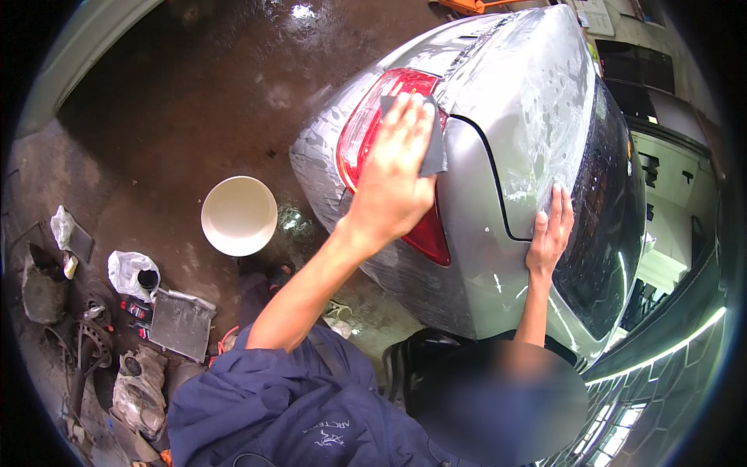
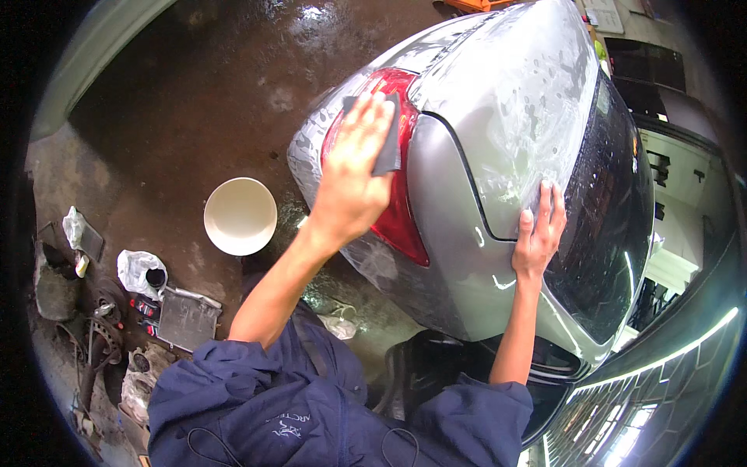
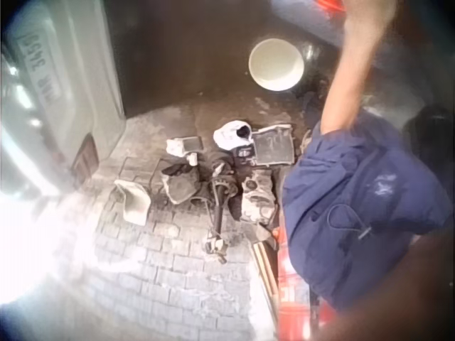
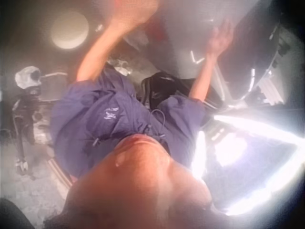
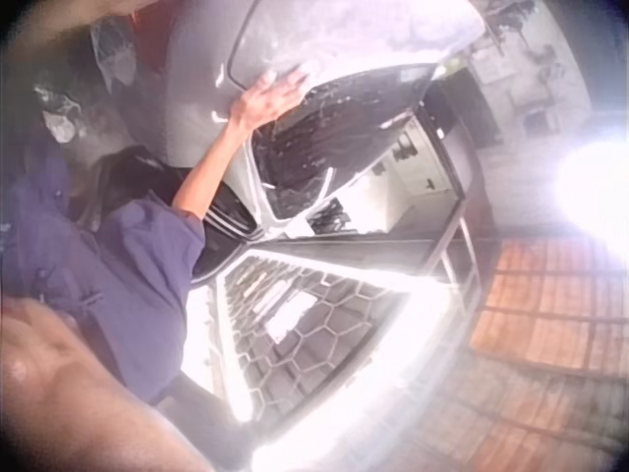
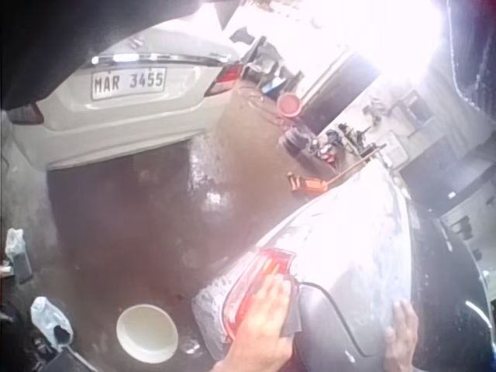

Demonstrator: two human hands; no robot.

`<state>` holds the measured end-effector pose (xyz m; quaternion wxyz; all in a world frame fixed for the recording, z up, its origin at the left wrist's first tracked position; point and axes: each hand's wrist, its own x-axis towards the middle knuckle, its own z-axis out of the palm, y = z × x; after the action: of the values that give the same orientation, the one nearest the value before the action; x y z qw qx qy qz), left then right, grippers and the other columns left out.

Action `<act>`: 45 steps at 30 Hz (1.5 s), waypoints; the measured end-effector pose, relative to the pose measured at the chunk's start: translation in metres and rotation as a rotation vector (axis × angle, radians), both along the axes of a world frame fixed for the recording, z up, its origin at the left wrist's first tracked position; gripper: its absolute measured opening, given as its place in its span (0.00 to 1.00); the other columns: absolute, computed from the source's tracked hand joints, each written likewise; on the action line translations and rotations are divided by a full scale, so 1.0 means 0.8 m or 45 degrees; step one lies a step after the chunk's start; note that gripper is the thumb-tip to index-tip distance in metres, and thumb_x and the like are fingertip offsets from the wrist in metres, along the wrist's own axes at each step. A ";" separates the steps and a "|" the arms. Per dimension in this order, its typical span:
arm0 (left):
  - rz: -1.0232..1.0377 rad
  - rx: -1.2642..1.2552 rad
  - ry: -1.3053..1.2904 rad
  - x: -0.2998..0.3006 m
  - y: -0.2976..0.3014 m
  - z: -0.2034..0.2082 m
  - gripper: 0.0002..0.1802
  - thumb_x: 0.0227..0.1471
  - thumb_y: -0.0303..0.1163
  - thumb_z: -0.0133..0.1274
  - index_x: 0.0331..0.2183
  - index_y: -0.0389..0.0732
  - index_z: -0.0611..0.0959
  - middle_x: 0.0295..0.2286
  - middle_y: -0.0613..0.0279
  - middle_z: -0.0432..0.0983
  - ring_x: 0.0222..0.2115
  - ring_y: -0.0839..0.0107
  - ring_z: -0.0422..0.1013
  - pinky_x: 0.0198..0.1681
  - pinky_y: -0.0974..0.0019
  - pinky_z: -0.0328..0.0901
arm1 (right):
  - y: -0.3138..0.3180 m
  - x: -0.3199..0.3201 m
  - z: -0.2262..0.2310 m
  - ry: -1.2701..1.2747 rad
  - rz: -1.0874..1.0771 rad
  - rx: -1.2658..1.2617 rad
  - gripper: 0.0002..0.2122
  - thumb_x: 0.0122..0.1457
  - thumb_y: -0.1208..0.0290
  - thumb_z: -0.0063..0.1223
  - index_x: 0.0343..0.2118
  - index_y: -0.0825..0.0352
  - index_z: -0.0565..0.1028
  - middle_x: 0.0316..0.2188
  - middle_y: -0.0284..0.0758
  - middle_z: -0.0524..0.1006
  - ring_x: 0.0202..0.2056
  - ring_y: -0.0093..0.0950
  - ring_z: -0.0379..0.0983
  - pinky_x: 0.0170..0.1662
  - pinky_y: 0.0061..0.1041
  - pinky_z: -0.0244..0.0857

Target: The person sands the rear quarter panel and trunk area of a silver car using a sanding block. They repeatedly dip the sanding block into a white bucket of water and continue sanding the wet surface around the taillight and rear bumper.

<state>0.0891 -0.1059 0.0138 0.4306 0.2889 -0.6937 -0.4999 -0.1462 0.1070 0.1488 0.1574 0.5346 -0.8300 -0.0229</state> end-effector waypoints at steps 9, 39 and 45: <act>-0.212 -0.109 -0.076 -0.020 0.053 0.000 0.31 0.65 0.32 0.50 0.62 0.23 0.67 0.62 0.30 0.63 0.67 0.39 0.55 0.71 0.49 0.50 | 0.002 0.004 0.001 0.013 -0.033 -0.019 0.27 0.70 0.51 0.40 0.67 0.61 0.69 0.66 0.47 0.65 0.66 0.49 0.60 0.68 0.46 0.52; -0.004 -0.196 -0.148 -0.034 0.075 0.011 0.29 0.63 0.26 0.50 0.61 0.23 0.68 0.59 0.30 0.67 0.64 0.39 0.61 0.68 0.43 0.55 | -0.001 0.006 0.003 -0.009 -0.049 -0.032 0.27 0.69 0.50 0.43 0.66 0.61 0.70 0.66 0.48 0.66 0.66 0.50 0.61 0.68 0.46 0.53; -0.044 -0.122 -0.047 -0.023 0.074 0.013 0.28 0.64 0.25 0.50 0.61 0.23 0.68 0.58 0.29 0.68 0.63 0.38 0.62 0.68 0.43 0.56 | -0.004 0.004 0.005 0.006 -0.033 -0.024 0.27 0.69 0.53 0.43 0.67 0.61 0.69 0.66 0.48 0.65 0.66 0.51 0.60 0.68 0.46 0.53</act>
<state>0.0706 -0.0467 0.0238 0.4223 0.2650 -0.7295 -0.4682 -0.1432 0.1035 0.1526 0.1640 0.5223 -0.8367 -0.0185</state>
